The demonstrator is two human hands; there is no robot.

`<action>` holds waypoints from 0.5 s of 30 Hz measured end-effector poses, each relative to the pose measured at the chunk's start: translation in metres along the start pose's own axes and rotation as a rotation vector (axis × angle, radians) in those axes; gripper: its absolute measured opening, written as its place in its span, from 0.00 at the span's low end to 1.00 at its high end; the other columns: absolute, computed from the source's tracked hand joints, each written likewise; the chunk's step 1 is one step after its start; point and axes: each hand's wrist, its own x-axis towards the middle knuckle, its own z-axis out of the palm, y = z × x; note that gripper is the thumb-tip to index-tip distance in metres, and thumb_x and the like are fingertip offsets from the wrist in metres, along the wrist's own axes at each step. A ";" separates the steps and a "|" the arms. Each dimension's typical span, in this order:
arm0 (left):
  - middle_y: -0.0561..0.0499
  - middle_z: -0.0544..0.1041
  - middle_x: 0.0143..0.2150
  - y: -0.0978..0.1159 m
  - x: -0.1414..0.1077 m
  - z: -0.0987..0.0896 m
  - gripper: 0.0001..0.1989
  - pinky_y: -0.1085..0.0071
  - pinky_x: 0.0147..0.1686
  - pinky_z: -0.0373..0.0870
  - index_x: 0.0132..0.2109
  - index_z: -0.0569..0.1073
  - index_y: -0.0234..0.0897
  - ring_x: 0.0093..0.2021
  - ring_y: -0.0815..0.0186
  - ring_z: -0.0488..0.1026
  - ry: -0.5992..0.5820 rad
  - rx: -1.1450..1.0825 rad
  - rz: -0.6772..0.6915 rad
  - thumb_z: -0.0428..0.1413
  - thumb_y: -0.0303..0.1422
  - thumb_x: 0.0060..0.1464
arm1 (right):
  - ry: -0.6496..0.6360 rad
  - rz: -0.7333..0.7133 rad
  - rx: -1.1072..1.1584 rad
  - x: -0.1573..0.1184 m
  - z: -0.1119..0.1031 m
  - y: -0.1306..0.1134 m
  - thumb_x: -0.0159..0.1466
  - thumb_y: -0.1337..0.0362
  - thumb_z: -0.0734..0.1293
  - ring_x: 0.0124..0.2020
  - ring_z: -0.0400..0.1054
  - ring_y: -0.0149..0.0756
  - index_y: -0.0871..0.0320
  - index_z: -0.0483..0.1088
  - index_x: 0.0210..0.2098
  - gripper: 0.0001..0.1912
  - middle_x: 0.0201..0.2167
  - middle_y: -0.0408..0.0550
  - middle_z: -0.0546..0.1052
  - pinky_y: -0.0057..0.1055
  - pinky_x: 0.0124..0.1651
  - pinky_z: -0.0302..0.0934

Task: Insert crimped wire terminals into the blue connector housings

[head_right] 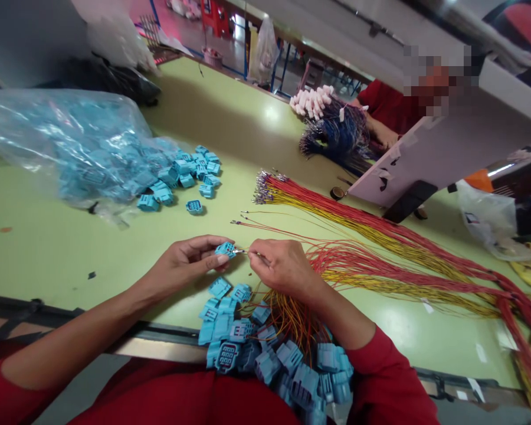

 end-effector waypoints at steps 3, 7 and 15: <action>0.48 0.83 0.35 -0.002 0.000 0.000 0.16 0.69 0.32 0.75 0.47 0.80 0.38 0.31 0.65 0.77 0.013 0.025 0.003 0.68 0.37 0.51 | -0.025 -0.025 -0.015 0.000 -0.001 0.000 0.67 0.64 0.61 0.25 0.62 0.29 0.56 0.74 0.31 0.11 0.24 0.42 0.74 0.30 0.32 0.52; 0.48 0.83 0.33 -0.007 0.001 -0.002 0.19 0.70 0.29 0.73 0.50 0.81 0.38 0.29 0.66 0.75 0.018 0.107 0.020 0.67 0.38 0.51 | -0.039 -0.035 -0.026 0.001 0.003 0.000 0.66 0.64 0.61 0.25 0.60 0.29 0.56 0.72 0.29 0.12 0.24 0.42 0.73 0.30 0.32 0.52; 0.47 0.82 0.36 -0.005 -0.003 0.001 0.20 0.73 0.22 0.66 0.52 0.81 0.37 0.26 0.69 0.70 0.016 0.257 0.089 0.66 0.40 0.54 | -0.047 -0.054 0.079 0.004 0.007 -0.002 0.64 0.65 0.62 0.23 0.59 0.27 0.57 0.73 0.29 0.10 0.22 0.40 0.71 0.28 0.30 0.50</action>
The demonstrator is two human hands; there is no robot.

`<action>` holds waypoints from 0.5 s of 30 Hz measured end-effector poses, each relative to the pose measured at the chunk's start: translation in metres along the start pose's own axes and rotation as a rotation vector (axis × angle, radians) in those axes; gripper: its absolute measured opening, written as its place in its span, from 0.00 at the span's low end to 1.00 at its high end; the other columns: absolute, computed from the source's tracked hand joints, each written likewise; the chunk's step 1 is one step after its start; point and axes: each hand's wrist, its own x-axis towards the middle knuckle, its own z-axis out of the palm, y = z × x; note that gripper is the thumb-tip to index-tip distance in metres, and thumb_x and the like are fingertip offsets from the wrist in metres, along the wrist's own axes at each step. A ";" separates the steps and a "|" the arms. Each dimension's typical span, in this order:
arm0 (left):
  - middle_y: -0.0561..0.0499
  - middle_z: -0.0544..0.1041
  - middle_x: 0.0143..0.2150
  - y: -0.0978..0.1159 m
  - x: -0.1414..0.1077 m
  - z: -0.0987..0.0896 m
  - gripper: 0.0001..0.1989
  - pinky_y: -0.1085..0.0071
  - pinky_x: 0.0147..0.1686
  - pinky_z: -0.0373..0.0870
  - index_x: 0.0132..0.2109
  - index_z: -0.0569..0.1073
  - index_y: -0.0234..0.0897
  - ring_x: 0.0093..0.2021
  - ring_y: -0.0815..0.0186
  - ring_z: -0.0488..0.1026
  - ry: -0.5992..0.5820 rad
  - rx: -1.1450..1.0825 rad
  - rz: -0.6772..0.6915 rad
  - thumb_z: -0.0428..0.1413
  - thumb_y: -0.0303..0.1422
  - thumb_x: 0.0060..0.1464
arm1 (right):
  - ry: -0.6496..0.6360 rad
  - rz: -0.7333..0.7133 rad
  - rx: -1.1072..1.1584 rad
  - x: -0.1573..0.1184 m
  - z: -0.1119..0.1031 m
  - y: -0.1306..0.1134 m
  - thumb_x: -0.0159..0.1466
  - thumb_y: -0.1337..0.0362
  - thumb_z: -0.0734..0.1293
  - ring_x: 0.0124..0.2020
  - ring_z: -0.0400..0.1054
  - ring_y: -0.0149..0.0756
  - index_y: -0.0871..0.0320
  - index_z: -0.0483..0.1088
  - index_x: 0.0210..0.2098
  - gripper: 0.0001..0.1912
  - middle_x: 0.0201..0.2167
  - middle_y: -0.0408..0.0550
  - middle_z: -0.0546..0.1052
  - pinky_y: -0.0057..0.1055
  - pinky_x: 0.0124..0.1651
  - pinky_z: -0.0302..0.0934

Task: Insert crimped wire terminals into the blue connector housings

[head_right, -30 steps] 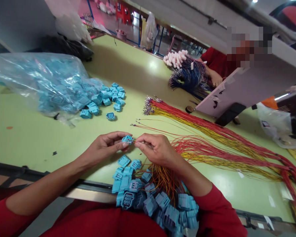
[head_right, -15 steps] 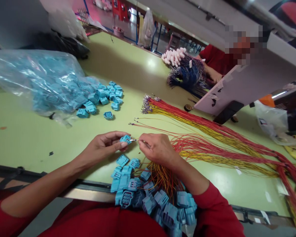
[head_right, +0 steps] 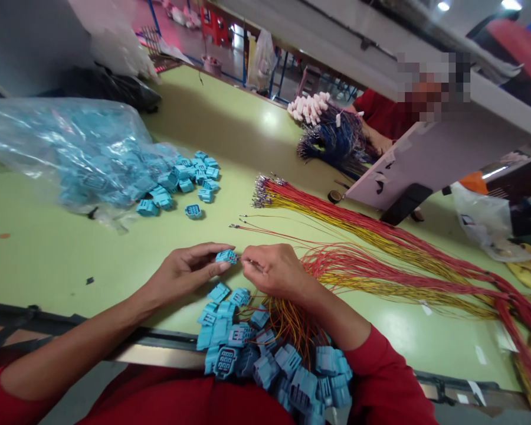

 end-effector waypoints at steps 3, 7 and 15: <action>0.47 0.82 0.36 0.001 0.000 0.000 0.19 0.72 0.24 0.68 0.50 0.82 0.37 0.28 0.67 0.71 0.008 -0.001 0.026 0.66 0.40 0.53 | 0.000 -0.003 0.000 0.000 0.002 0.000 0.63 0.66 0.62 0.23 0.58 0.27 0.57 0.72 0.28 0.10 0.21 0.40 0.70 0.28 0.30 0.50; 0.46 0.82 0.39 0.001 0.000 0.000 0.16 0.72 0.24 0.68 0.48 0.83 0.39 0.30 0.67 0.72 0.023 0.052 0.090 0.65 0.39 0.54 | -0.010 0.025 0.085 0.000 0.002 0.002 0.60 0.67 0.62 0.22 0.56 0.27 0.57 0.71 0.26 0.08 0.20 0.38 0.68 0.26 0.29 0.49; 0.46 0.80 0.41 0.001 0.001 0.000 0.18 0.69 0.31 0.71 0.52 0.81 0.38 0.34 0.65 0.73 -0.016 0.140 0.165 0.62 0.40 0.58 | -0.107 0.144 0.349 0.003 -0.001 0.007 0.59 0.66 0.63 0.21 0.51 0.25 0.57 0.68 0.26 0.06 0.17 0.35 0.60 0.25 0.26 0.46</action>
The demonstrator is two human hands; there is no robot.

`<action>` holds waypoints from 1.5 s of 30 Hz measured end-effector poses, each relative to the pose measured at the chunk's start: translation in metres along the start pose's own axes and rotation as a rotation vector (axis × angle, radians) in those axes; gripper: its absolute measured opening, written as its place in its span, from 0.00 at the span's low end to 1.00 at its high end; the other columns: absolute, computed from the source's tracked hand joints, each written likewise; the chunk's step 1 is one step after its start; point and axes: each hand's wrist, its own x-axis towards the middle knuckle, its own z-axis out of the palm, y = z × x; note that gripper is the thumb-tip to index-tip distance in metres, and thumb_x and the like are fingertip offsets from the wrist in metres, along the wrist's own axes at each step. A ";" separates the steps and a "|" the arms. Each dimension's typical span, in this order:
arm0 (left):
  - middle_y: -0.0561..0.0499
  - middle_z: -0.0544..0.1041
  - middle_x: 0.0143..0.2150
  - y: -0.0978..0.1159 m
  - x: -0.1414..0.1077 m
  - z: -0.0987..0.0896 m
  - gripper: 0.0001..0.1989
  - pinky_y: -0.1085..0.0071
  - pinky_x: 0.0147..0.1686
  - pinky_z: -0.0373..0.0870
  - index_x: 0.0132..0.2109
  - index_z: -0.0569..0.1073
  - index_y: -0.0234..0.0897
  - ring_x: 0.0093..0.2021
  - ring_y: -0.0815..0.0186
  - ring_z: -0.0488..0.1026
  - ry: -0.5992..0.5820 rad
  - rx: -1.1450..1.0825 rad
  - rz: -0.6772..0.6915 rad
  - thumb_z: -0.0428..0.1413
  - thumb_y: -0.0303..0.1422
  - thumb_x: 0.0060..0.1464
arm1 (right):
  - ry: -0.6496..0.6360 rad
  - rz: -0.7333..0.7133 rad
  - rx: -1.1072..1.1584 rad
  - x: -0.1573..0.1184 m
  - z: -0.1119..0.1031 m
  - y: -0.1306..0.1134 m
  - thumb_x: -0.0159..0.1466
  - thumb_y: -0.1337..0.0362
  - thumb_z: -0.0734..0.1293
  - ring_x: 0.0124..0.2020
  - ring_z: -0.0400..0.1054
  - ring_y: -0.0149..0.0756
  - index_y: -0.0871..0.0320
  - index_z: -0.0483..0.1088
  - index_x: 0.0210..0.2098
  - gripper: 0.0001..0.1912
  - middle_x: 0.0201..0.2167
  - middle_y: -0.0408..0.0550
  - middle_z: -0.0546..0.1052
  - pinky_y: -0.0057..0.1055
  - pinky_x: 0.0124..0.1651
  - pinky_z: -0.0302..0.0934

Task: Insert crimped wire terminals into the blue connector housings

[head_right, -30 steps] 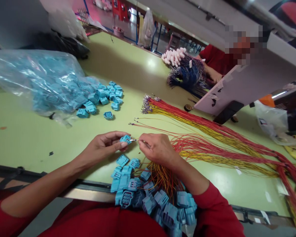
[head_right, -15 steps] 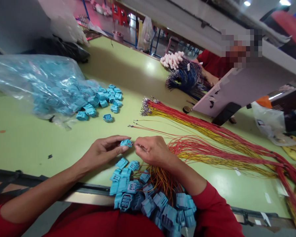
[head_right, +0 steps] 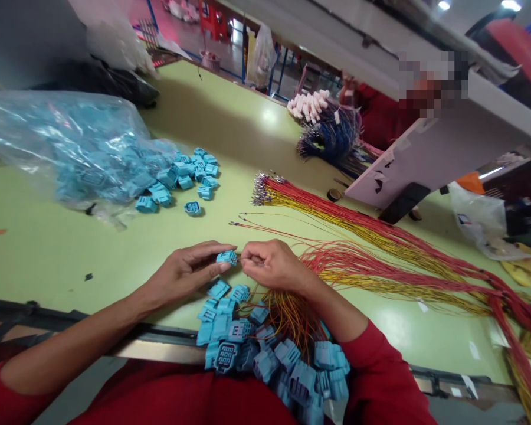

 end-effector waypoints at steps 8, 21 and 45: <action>0.46 0.79 0.41 -0.005 0.000 -0.001 0.18 0.66 0.33 0.70 0.53 0.81 0.38 0.35 0.64 0.73 0.041 0.000 -0.006 0.63 0.41 0.58 | 0.018 0.095 0.083 0.002 0.004 0.001 0.60 0.63 0.64 0.20 0.50 0.24 0.58 0.68 0.27 0.07 0.18 0.35 0.59 0.25 0.25 0.45; 0.44 0.81 0.43 -0.008 0.000 0.002 0.17 0.65 0.37 0.74 0.52 0.80 0.37 0.39 0.62 0.76 0.005 0.034 0.061 0.61 0.40 0.59 | 0.037 0.071 -0.016 0.000 0.012 -0.002 0.63 0.64 0.65 0.21 0.50 0.26 0.58 0.70 0.27 0.09 0.18 0.35 0.59 0.26 0.26 0.44; 0.41 0.81 0.40 0.068 -0.046 0.051 0.11 0.62 0.40 0.75 0.51 0.75 0.34 0.39 0.57 0.76 -0.545 0.156 0.712 0.56 0.36 0.67 | 0.050 0.048 -0.199 0.031 -0.007 0.037 0.68 0.63 0.66 0.29 0.63 0.32 0.56 0.68 0.43 0.05 0.30 0.39 0.71 0.29 0.35 0.54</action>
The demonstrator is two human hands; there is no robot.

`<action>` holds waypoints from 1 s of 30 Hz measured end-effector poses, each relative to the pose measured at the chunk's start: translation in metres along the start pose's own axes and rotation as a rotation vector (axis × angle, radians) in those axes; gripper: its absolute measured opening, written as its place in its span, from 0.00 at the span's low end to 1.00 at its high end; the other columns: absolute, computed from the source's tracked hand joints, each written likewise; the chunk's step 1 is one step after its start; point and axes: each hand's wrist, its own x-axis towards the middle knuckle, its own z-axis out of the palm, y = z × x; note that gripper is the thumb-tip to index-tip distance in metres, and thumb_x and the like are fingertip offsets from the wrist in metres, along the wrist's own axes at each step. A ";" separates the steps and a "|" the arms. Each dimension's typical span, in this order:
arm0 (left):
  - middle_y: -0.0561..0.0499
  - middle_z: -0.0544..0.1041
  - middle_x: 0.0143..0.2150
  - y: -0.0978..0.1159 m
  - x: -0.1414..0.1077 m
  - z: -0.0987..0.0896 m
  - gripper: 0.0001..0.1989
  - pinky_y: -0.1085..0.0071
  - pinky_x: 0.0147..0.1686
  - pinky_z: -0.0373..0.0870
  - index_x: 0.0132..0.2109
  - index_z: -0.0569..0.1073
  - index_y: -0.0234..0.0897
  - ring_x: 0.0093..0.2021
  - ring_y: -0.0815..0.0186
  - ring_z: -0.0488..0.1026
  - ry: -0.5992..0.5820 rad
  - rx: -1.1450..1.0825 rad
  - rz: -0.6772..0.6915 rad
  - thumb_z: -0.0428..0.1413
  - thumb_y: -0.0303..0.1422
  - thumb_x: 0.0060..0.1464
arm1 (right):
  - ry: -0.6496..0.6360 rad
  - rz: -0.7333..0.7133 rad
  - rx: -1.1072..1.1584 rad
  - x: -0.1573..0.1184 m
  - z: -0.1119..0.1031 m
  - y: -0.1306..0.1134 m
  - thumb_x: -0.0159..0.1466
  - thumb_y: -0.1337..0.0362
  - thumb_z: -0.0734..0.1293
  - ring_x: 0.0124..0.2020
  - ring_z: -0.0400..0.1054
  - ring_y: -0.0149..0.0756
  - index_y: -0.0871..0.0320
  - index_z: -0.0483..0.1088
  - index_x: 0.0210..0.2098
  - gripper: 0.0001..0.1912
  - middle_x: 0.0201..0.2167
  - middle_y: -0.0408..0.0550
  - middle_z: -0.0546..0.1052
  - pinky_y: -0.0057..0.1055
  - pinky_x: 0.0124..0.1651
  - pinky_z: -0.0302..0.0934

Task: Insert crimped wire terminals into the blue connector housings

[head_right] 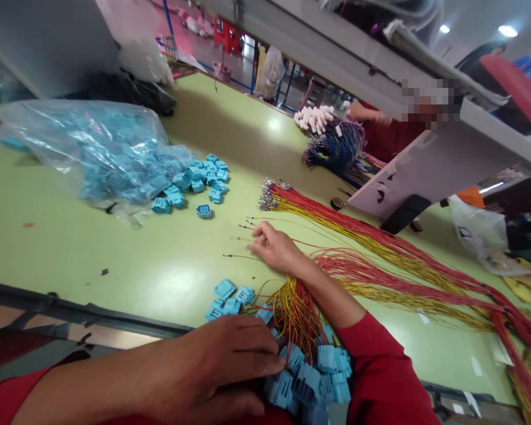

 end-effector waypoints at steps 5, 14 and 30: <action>0.47 0.81 0.38 -0.028 -0.024 -0.036 0.07 0.68 0.40 0.74 0.45 0.76 0.37 0.38 0.64 0.77 0.373 0.146 -0.187 0.53 0.27 0.67 | -0.047 -0.067 -0.041 -0.001 0.021 -0.006 0.63 0.69 0.72 0.32 0.65 0.31 0.58 0.73 0.33 0.04 0.31 0.42 0.72 0.28 0.37 0.54; 0.35 0.77 0.54 -0.127 -0.052 -0.123 0.23 0.50 0.51 0.71 0.60 0.74 0.31 0.54 0.45 0.72 0.458 0.827 -0.805 0.55 0.32 0.59 | 0.010 0.059 0.335 -0.002 0.020 -0.008 0.66 0.63 0.66 0.30 0.64 0.31 0.57 0.68 0.34 0.05 0.29 0.42 0.73 0.29 0.35 0.58; 0.49 0.77 0.26 -0.091 -0.023 -0.065 0.18 0.71 0.25 0.64 0.47 0.81 0.36 0.25 0.67 0.70 0.798 -0.684 -0.877 0.65 0.45 0.58 | 0.185 0.192 0.640 -0.019 0.009 -0.020 0.55 0.51 0.75 0.27 0.64 0.29 0.58 0.74 0.33 0.17 0.29 0.44 0.75 0.28 0.31 0.60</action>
